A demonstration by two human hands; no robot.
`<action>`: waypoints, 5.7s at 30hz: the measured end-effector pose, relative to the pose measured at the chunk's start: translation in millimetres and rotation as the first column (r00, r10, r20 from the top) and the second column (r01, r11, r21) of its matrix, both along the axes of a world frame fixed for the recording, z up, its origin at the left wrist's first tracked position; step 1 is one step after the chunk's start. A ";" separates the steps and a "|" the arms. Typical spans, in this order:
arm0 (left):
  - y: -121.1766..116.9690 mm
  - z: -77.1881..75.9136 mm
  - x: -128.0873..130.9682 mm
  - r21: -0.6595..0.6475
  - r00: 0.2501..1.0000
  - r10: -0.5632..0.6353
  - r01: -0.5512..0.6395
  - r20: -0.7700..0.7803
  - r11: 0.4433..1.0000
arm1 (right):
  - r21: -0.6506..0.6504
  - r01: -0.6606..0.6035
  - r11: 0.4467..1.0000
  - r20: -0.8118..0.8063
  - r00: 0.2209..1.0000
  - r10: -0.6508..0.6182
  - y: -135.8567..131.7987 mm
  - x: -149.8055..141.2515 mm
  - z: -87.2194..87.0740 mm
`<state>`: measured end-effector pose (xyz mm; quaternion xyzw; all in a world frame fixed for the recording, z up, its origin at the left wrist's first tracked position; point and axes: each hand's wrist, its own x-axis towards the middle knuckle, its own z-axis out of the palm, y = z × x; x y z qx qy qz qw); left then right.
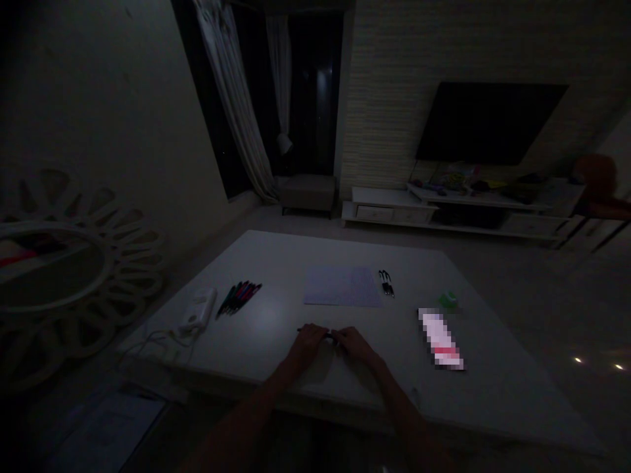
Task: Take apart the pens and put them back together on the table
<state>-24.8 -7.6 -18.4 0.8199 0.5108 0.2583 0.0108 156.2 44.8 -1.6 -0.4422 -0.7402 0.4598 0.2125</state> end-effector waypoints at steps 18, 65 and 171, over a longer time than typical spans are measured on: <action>1.1 1.3 0.6 -0.013 1.000 0.001 0.000 0.031 1.000 | -0.153 0.030 0.988 -0.058 0.998 -0.039 3.4 3.1 2.0; 5.8 -7.8 0.9 0.092 0.999 0.027 -0.030 0.029 0.995 | 0.045 0.249 0.967 -0.135 0.961 -0.241 -12.2 -7.5 -10.8; 10.7 21.8 9.5 0.007 0.878 0.468 -0.470 -0.098 0.883 | -0.433 -0.445 0.784 -0.900 0.159 -0.406 15.0 -7.1 134.1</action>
